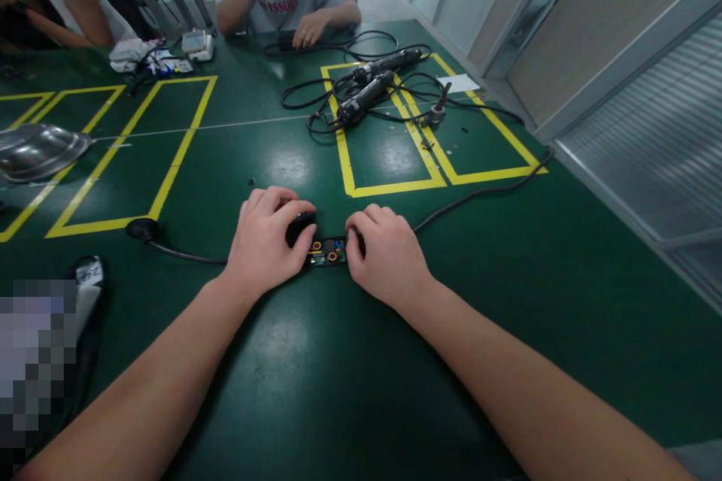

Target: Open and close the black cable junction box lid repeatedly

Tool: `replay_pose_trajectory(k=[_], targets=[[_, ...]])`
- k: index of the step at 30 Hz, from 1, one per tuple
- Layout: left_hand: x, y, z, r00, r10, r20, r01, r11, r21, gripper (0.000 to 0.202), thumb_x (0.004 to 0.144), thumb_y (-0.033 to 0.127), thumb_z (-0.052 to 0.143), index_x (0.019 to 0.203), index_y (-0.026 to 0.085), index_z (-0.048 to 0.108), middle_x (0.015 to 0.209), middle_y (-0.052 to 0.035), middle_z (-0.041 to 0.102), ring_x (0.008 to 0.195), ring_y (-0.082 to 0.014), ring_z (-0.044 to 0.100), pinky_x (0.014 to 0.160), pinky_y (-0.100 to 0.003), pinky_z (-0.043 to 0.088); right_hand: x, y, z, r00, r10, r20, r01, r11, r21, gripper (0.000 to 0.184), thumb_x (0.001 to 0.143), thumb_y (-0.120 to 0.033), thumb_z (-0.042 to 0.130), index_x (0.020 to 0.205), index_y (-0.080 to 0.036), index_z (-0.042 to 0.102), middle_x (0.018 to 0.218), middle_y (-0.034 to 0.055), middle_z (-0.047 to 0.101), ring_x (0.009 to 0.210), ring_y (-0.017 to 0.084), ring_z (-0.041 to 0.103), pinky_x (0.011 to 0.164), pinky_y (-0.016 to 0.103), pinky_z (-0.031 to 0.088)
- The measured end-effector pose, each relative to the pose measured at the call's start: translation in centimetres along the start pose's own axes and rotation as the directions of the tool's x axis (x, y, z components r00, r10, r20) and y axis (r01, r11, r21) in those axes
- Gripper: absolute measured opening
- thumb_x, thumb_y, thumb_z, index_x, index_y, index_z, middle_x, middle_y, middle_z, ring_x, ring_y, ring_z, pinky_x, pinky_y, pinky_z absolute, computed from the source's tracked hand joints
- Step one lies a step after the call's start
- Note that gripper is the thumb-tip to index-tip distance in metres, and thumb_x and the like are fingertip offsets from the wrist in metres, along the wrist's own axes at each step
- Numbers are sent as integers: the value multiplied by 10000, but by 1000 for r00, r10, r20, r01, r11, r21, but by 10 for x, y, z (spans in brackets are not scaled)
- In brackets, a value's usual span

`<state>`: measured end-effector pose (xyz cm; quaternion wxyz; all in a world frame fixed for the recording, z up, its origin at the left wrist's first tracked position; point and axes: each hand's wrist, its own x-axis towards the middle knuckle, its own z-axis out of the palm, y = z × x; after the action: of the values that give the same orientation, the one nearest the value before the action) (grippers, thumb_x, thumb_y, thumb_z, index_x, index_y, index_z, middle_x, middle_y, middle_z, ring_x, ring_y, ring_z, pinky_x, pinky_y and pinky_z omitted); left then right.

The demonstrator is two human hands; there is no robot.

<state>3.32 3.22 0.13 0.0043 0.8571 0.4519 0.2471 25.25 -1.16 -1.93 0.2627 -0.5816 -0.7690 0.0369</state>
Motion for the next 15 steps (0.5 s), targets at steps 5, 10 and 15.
replay_pose_trajectory(k=[5,10,15], targets=[[2,-13,11,973,-228,28,230,967,-108,299,959,270,762,1248,224,818,1282,-122,828,1230,-393,731,1080,-638,589,1,-1,1,1000,18,-14,-17,998,62,158,1007,-183,560,955,-220,705,935,105,722,888,288,677,801,420,486],[-1,-11,8,993,-22,-118,-3,978,-209,312,1019,287,710,1301,178,783,1245,-138,818,1155,-337,736,1024,-553,624,3,0,0,996,85,-11,-82,984,159,144,995,-222,561,1042,-223,696,883,70,713,838,275,678,800,416,473],[-7,9,-1,938,294,-185,-337,899,-279,362,1019,276,675,1320,91,752,1188,-175,796,1045,-305,720,926,-492,646,4,5,1,986,163,17,-161,940,301,261,1076,-235,419,1192,-227,652,895,59,745,814,271,707,795,410,483]])
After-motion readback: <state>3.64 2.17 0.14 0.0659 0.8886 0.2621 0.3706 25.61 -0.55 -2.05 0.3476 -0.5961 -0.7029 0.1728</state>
